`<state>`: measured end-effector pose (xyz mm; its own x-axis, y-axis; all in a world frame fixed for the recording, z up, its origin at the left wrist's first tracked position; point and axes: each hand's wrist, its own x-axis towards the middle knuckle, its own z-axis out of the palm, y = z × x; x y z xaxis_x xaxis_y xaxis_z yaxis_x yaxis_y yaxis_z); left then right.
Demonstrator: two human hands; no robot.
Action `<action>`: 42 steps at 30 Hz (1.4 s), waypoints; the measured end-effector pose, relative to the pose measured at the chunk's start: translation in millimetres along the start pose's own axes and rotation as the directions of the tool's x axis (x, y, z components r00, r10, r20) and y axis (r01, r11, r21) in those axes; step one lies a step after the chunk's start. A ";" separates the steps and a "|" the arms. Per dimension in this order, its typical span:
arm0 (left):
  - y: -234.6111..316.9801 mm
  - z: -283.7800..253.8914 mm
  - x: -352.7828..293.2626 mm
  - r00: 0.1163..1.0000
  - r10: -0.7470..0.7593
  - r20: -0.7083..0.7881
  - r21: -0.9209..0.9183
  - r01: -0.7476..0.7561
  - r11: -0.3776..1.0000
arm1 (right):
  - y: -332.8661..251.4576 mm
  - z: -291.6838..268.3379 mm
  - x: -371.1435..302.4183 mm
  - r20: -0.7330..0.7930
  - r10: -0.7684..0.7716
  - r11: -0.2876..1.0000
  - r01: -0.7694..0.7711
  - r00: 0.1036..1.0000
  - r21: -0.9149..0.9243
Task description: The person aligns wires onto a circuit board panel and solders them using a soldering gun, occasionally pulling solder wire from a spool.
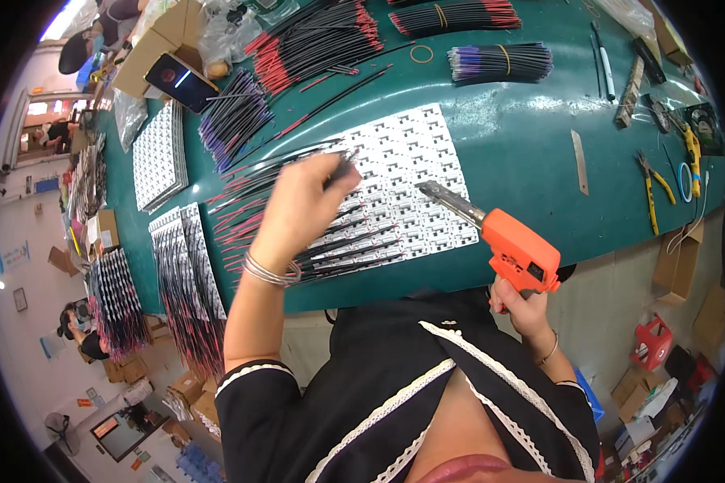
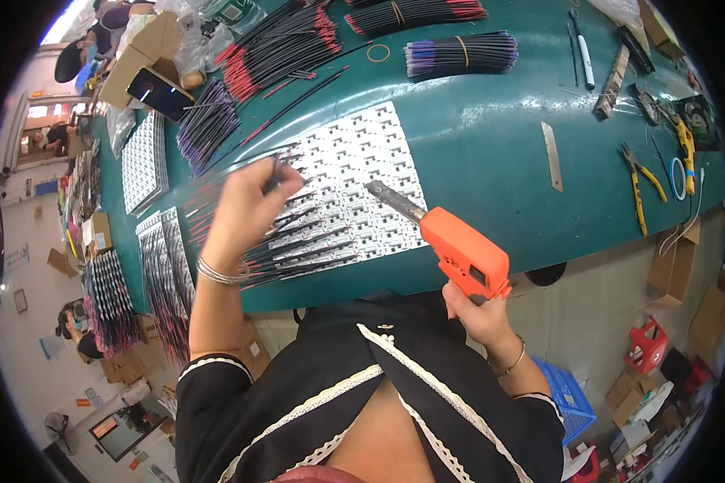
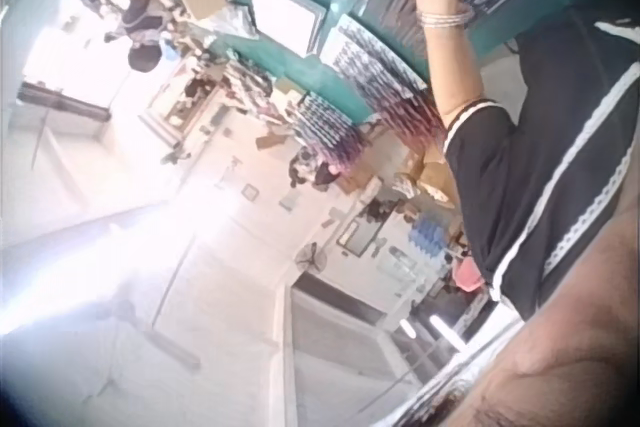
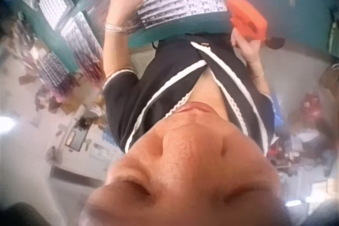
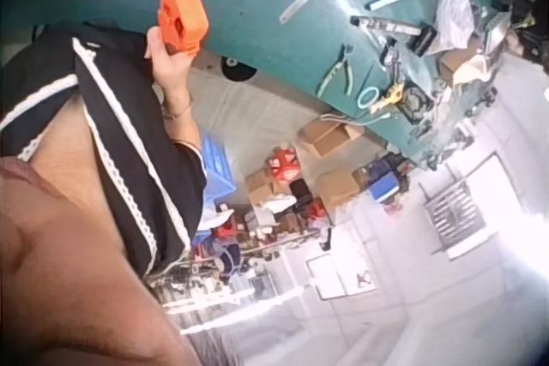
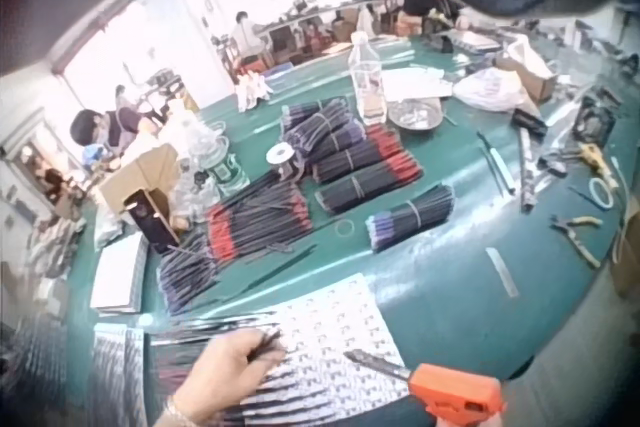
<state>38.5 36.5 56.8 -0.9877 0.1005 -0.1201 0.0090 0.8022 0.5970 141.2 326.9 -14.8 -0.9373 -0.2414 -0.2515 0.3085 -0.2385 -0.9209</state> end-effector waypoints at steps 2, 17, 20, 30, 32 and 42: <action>-5.5 15.2 -12.2 0.998 -0.009 0.058 -0.142 0.017 0.990 | -1.1 2.4 1.6 0.032 0.044 0.998 -0.042 0.999 -0.052; -16.5 51.7 -28.5 0.996 -0.081 0.039 -0.100 0.085 0.991 | 1.7 5.4 -2.8 0.136 0.161 0.983 -0.147 0.978 -0.106; -15.6 51.8 -28.4 0.995 -0.092 0.044 -0.098 0.096 0.991 | 4.0 4.3 -2.9 0.129 0.160 0.984 -0.147 0.979 -0.104; -13.4 54.4 -29.6 0.997 -0.079 0.014 -0.089 0.080 0.993 | 5.9 2.4 -0.2 0.167 0.180 0.980 -0.161 0.969 -0.116; -12.9 55.2 -29.5 0.997 -0.082 0.013 -0.085 0.083 0.993 | 4.7 3.8 -1.5 0.145 0.177 0.981 -0.164 0.973 -0.100; -13.3 53.3 -27.4 0.997 -0.072 0.035 -0.064 0.074 0.995 | 7.5 0.0 -6.7 0.104 0.167 0.986 -0.168 0.981 0.005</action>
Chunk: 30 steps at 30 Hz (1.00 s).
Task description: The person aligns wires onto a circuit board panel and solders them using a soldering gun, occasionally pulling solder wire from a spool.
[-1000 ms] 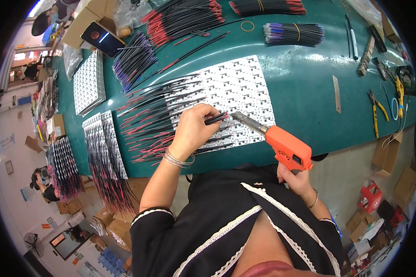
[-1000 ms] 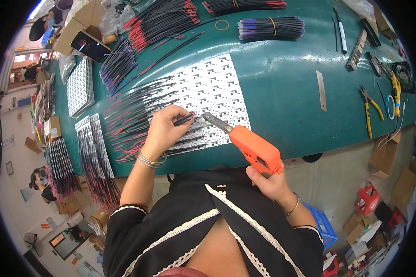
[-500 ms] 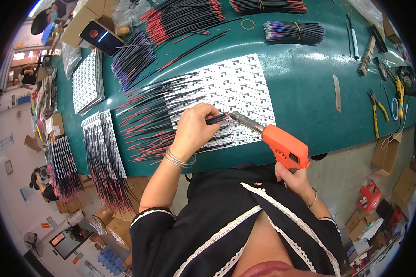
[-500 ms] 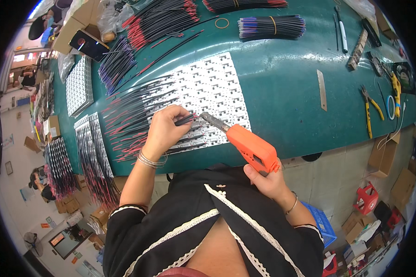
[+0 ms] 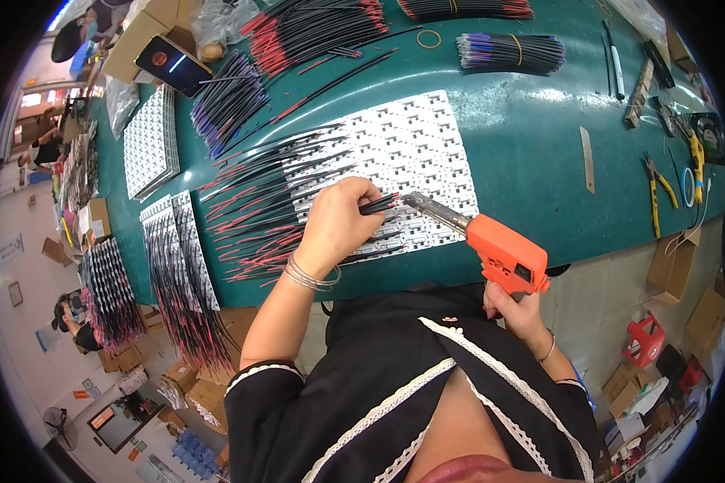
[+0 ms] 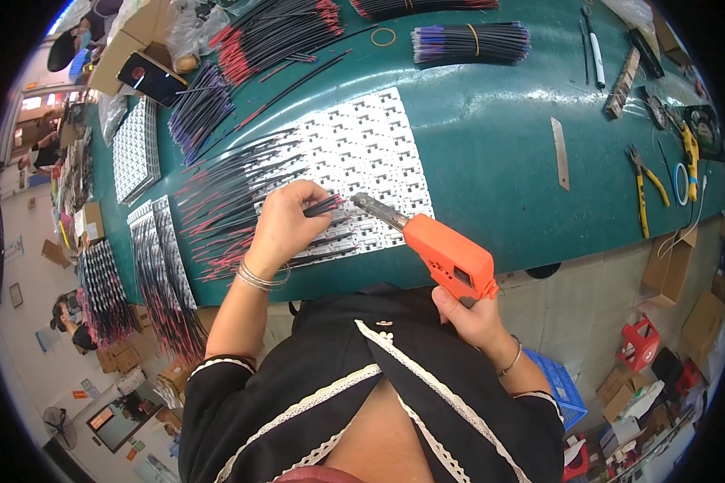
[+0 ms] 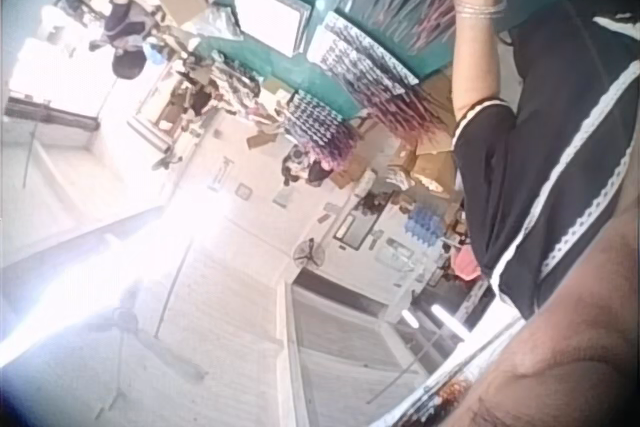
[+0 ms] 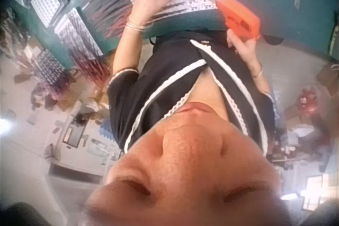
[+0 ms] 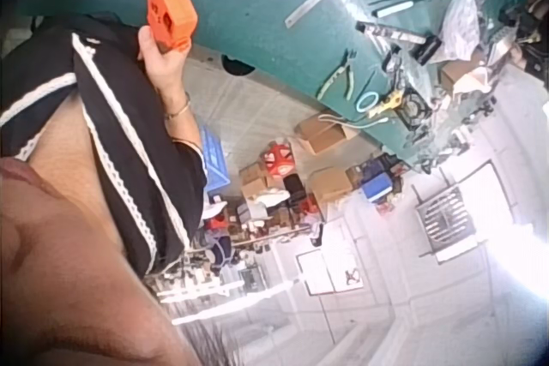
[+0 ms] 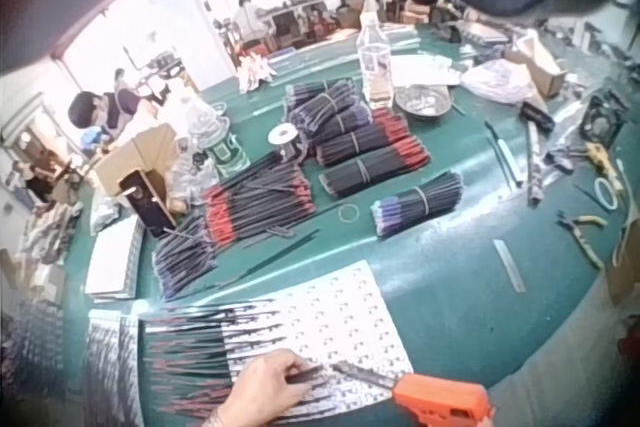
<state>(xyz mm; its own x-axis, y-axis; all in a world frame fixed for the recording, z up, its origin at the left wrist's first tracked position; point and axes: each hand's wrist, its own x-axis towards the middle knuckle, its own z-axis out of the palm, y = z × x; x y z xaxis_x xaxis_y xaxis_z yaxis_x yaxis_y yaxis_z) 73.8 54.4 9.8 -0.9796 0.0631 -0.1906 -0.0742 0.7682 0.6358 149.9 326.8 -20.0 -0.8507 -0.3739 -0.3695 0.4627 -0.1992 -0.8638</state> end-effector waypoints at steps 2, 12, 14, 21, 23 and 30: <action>-0.8 -3.1 2.3 1.000 0.009 0.030 -0.020 -0.008 1.000 | 0.5 0.8 -0.4 -0.001 0.011 1.000 -0.011 1.000 0.009; -1.6 -5.5 5.1 0.994 0.086 0.063 0.051 -0.090 0.995 | -5.3 5.1 3.1 0.036 0.031 0.999 -0.030 0.999 -0.026; 1.0 -4.5 4.2 0.995 0.079 0.067 0.078 -0.084 0.993 | -4.4 4.5 2.5 0.029 0.022 0.998 -0.020 0.999 -0.057; 4.1 -3.6 2.5 0.996 0.057 0.065 0.124 -0.065 0.990 | -1.5 1.9 -1.3 -0.042 -0.049 0.995 0.053 0.998 0.082; 1.1 -4.1 2.5 0.995 0.071 0.070 0.104 -0.078 0.992 | -4.7 2.5 2.0 -0.037 -0.064 0.997 0.065 0.997 0.035; -5.6 -13.6 1.5 0.995 0.078 0.054 -0.170 -0.067 0.983 | -8.7 2.4 7.5 -0.035 -0.076 0.997 0.076 0.996 0.002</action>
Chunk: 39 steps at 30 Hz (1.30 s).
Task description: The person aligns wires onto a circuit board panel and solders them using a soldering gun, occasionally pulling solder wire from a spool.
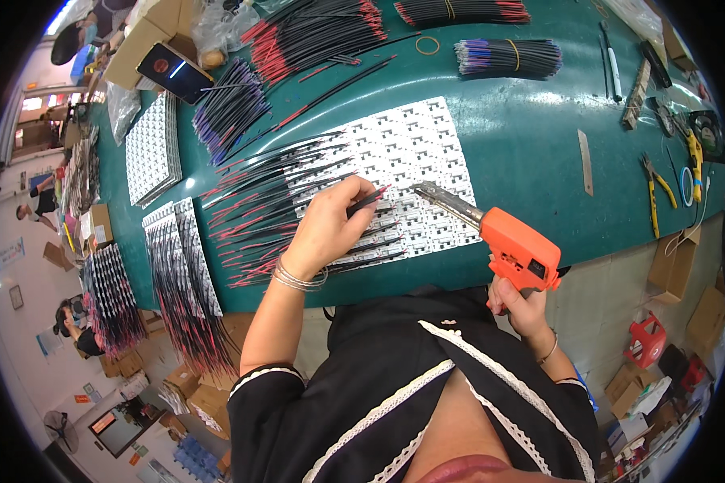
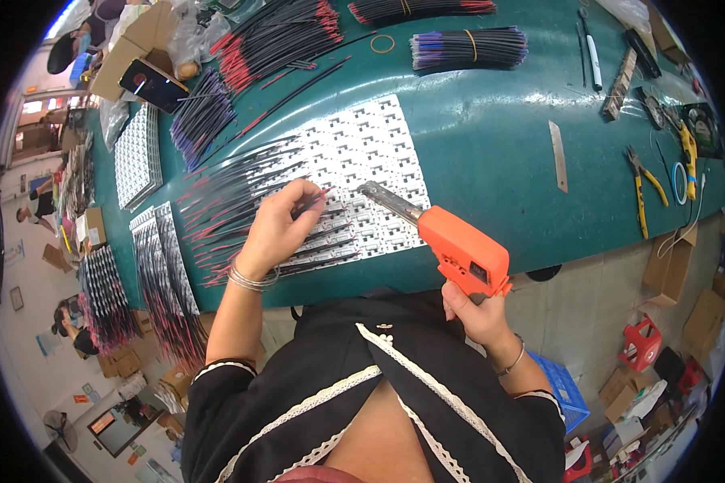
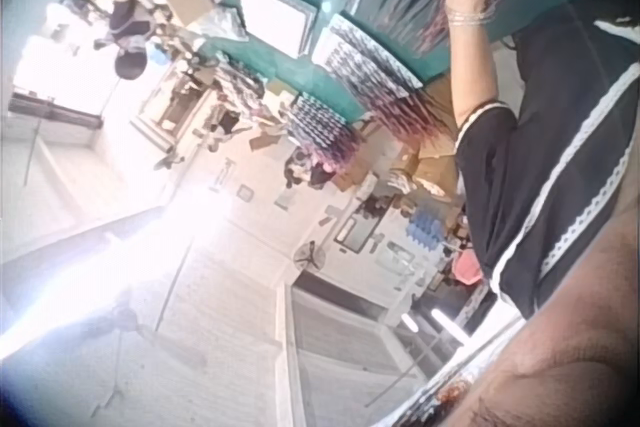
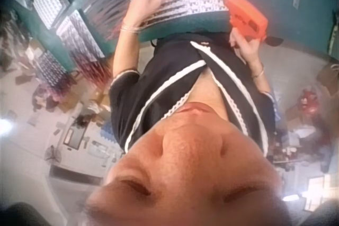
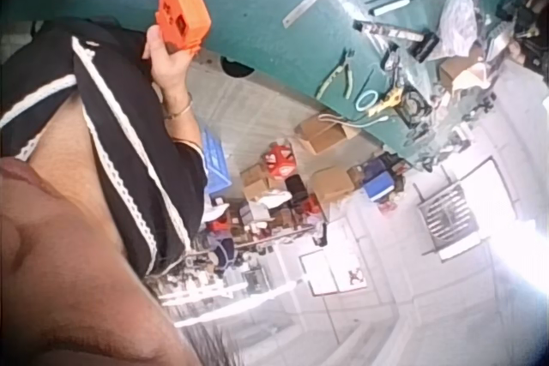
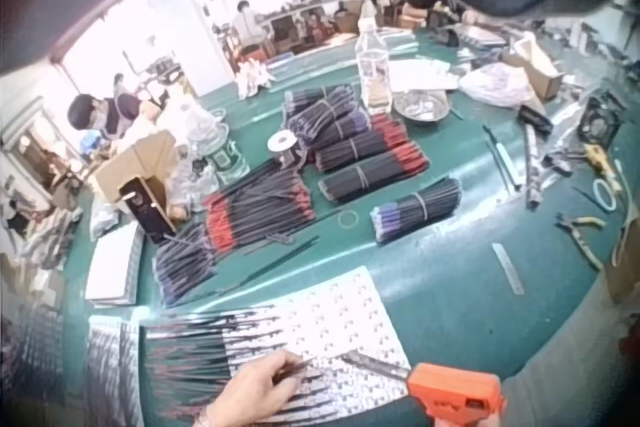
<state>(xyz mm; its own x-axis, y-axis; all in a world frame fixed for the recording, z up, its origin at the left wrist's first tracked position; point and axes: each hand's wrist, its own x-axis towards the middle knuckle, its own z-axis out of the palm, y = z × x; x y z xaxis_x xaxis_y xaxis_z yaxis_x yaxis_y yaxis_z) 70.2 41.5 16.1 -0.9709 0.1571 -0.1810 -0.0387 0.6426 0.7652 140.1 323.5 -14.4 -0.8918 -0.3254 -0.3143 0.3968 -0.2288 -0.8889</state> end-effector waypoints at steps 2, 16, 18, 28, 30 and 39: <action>0.9 -0.4 -0.6 0.998 0.043 -0.054 0.022 -0.041 0.999 | -0.6 1.0 1.3 0.009 -0.002 1.000 0.002 1.000 -0.010; -2.7 6.9 6.0 0.976 0.071 -0.205 0.147 -0.042 0.988 | -4.0 7.5 11.6 0.034 -0.017 0.997 0.020 0.999 -0.081; -2.1 9.1 6.4 0.979 0.058 -0.193 0.146 -0.030 0.989 | -4.6 6.9 12.6 0.049 0.011 0.994 -0.005 0.999 -0.111; -5.0 10.3 6.5 0.985 0.099 -0.142 0.205 -0.069 0.976 | -6.5 9.6 16.2 0.065 0.025 0.991 -0.017 0.998 -0.130; -6.6 11.6 6.5 0.984 0.103 -0.143 0.212 -0.071 0.975 | -6.6 9.1 17.2 0.088 0.048 0.991 -0.037 0.995 -0.125; -2.7 13.2 7.8 0.976 0.130 -0.174 0.263 -0.081 0.961 | -1.6 6.6 15.7 0.067 0.056 0.994 -0.049 0.996 -0.100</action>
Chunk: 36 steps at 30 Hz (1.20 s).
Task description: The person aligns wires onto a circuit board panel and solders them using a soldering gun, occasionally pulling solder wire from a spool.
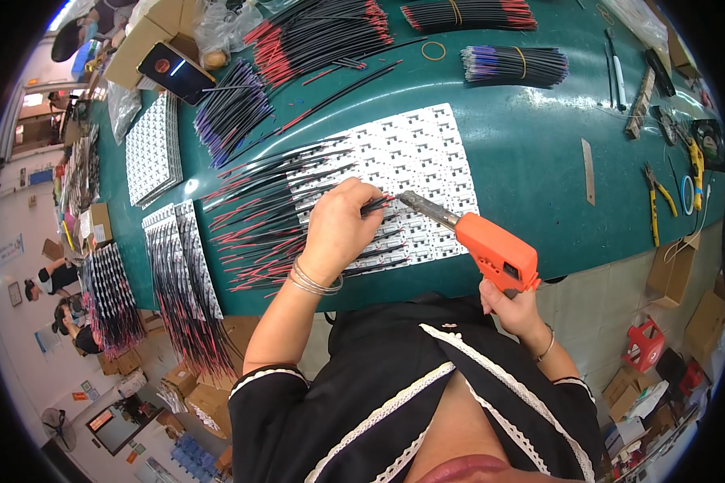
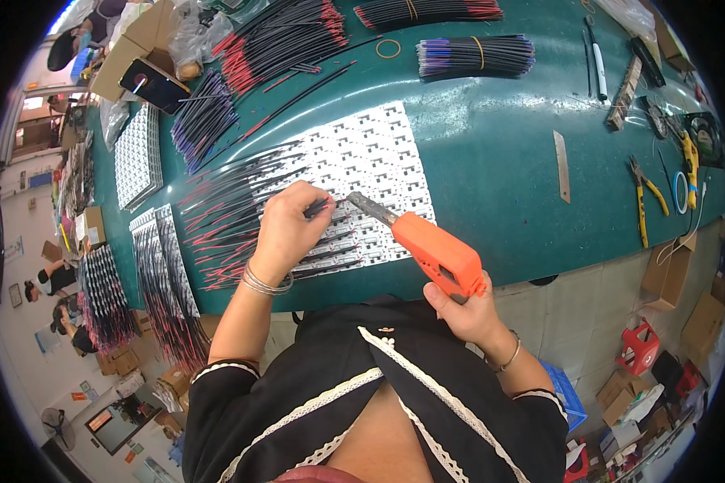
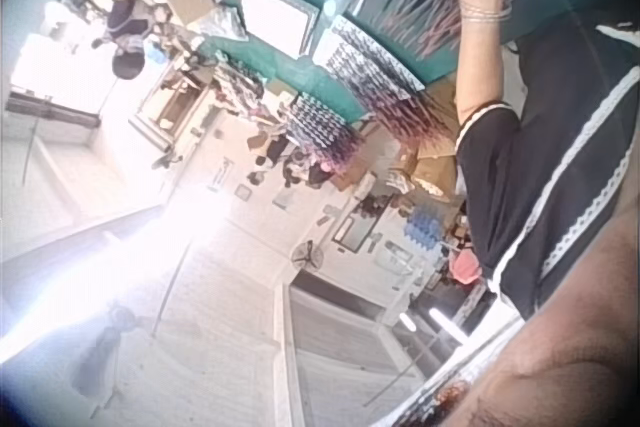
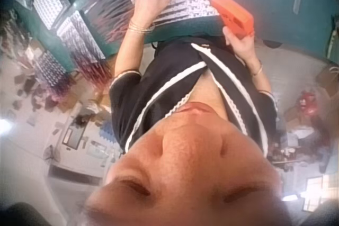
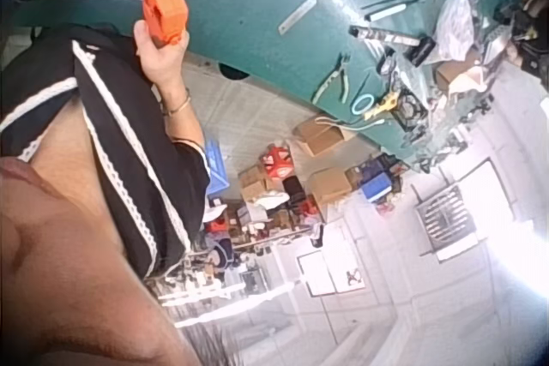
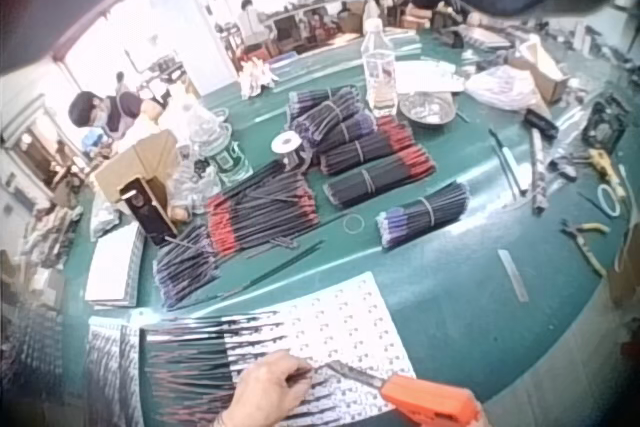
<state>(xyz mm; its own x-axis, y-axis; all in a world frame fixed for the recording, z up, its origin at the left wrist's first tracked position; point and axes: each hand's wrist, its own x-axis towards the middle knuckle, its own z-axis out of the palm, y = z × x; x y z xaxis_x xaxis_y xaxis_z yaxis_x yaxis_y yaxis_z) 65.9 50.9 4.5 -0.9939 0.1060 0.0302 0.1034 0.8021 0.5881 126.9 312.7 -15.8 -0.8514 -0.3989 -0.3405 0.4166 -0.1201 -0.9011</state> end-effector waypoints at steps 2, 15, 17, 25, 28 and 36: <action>2.2 -1.0 0.7 1.000 0.012 0.008 -0.004 -0.012 1.000 | 0.4 -1.7 -2.0 -0.008 -0.013 1.000 0.013 1.000 0.016; -6.5 -6.7 10.6 0.985 0.079 0.152 -0.052 -0.071 0.996 | 2.7 -1.2 -2.1 -0.003 0.025 0.997 -0.025 1.000 0.071; -5.4 -6.8 10.6 0.986 0.080 0.147 -0.030 -0.077 0.997 | 0.7 -1.1 -2.5 -0.003 0.038 0.997 -0.038 0.999 0.069; 3.3 -7.9 9.3 0.984 0.034 0.176 0.035 -0.040 0.999 | -2.3 2.1 -3.8 -0.065 -0.049 0.998 0.051 0.997 0.023; -3.6 -6.6 8.7 0.984 0.066 0.168 0.009 -0.068 0.998 | -5.1 -0.8 -2.8 -0.079 -0.032 0.999 0.035 0.996 0.039; -10.2 -18.5 -1.5 0.980 -0.035 0.197 -0.157 0.067 0.985 | -8.7 -2.4 4.3 -0.078 -0.077 0.996 0.081 0.994 0.047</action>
<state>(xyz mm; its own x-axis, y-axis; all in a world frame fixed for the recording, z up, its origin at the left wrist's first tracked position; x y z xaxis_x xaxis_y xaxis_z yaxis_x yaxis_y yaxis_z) 65.7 31.7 13.5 -0.9699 0.1914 -0.1505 0.0293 0.7055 0.7081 118.8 314.1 -10.0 -0.9033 -0.3161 -0.2900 0.3609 -0.1945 -0.9121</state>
